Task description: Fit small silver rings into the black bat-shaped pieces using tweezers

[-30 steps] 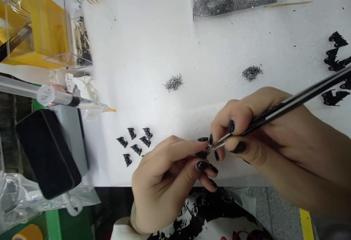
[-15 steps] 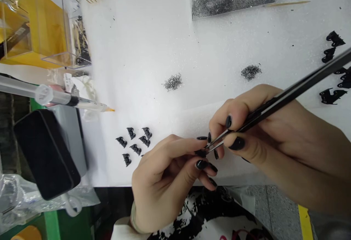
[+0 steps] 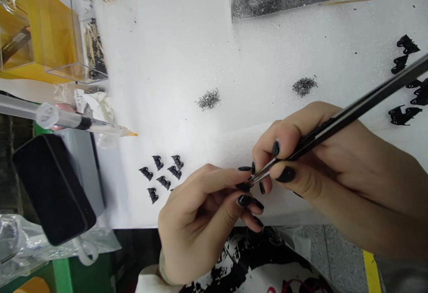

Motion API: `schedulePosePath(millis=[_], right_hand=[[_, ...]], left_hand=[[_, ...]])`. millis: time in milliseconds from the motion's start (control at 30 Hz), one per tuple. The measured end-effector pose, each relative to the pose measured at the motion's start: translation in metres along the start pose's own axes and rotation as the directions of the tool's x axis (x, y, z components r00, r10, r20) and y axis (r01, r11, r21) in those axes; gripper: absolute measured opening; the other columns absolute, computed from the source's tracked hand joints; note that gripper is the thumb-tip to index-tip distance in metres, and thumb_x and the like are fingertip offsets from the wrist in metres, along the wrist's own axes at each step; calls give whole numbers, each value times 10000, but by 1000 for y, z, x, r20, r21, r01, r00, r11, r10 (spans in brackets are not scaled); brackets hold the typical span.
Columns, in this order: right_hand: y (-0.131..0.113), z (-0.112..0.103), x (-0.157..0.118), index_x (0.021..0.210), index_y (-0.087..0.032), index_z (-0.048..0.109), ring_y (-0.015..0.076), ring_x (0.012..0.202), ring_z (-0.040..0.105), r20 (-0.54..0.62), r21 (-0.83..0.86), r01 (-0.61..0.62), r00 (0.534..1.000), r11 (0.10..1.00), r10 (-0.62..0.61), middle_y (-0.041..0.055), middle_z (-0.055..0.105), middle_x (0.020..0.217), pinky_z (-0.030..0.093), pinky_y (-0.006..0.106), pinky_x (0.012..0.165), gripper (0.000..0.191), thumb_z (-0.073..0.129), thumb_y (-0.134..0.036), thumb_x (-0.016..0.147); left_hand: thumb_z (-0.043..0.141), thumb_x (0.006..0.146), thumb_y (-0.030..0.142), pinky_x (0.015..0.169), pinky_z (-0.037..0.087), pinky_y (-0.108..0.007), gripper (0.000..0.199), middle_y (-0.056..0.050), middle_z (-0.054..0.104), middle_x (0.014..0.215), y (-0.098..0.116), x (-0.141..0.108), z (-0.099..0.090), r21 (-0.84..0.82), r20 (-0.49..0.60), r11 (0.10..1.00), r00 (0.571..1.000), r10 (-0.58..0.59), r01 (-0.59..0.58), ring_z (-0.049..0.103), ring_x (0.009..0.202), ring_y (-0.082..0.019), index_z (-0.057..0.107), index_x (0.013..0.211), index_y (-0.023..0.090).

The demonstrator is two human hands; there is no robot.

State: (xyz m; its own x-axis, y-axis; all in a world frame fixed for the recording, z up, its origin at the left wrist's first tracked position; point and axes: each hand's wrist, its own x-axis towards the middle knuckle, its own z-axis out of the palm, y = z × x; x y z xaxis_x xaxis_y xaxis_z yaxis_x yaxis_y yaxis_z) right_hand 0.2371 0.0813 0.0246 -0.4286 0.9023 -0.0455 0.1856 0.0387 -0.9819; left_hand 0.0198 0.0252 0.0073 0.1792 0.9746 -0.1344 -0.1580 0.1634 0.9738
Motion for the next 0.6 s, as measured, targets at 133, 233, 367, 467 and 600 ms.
schedulePosePath(millis=[133, 233, 367, 467, 600], right_hand=[[-2, 1, 1, 1107, -304, 533, 136, 747, 772, -9, 15, -15, 1000, 1000, 15, -28, 740, 955, 658, 216, 579, 105, 539, -203, 1134], [0, 1, 1, 1097, -305, 531, 124, 720, 761, -9, 35, 0, 1000, 999, 0, -36, 742, 941, 637, 197, 556, 108, 548, -204, 1132], [1, 0, 1, 1096, -315, 551, 134, 708, 757, -21, 10, -13, 1000, 1000, 13, -34, 743, 935, 623, 209, 529, 80, 569, -244, 1130], [1, -1, 0, 1070, -316, 555, 140, 700, 750, -28, 15, -40, 999, 999, 40, -30, 748, 943, 609, 220, 507, 94, 587, -243, 1121], [-1, 2, 4, 1136, -303, 622, 186, 738, 754, -46, 44, -58, 997, 997, 60, 3, 733, 904, 645, 277, 562, 88, 672, -267, 1074]], left_hand=[[676, 1037, -8, 624, 703, -116, 451, -7, 749, 1034, 0, -1, 1, -4, -10, 1000, 1000, 1, -1, 848, 773, -133, 791, 1336, 309], [704, 1038, 44, 570, 699, -136, 417, -16, 759, 1010, 1, -1, 2, 31, -29, 999, 1000, -11, 12, 836, 728, -145, 799, 1317, 338], [721, 1035, 74, 535, 696, -153, 390, -24, 773, 993, 1, -1, 3, 63, -48, 998, 999, -15, 18, 824, 693, -155, 809, 1291, 355], [720, 1037, 75, 535, 695, -148, 379, -22, 769, 989, 1, 0, 3, 64, -41, 998, 999, -7, 10, 823, 693, -151, 809, 1286, 347], [702, 1047, 58, 586, 705, -130, 388, -25, 759, 1001, 2, 0, 2, 57, -28, 998, 1000, -10, 12, 829, 724, -139, 801, 1297, 337]])
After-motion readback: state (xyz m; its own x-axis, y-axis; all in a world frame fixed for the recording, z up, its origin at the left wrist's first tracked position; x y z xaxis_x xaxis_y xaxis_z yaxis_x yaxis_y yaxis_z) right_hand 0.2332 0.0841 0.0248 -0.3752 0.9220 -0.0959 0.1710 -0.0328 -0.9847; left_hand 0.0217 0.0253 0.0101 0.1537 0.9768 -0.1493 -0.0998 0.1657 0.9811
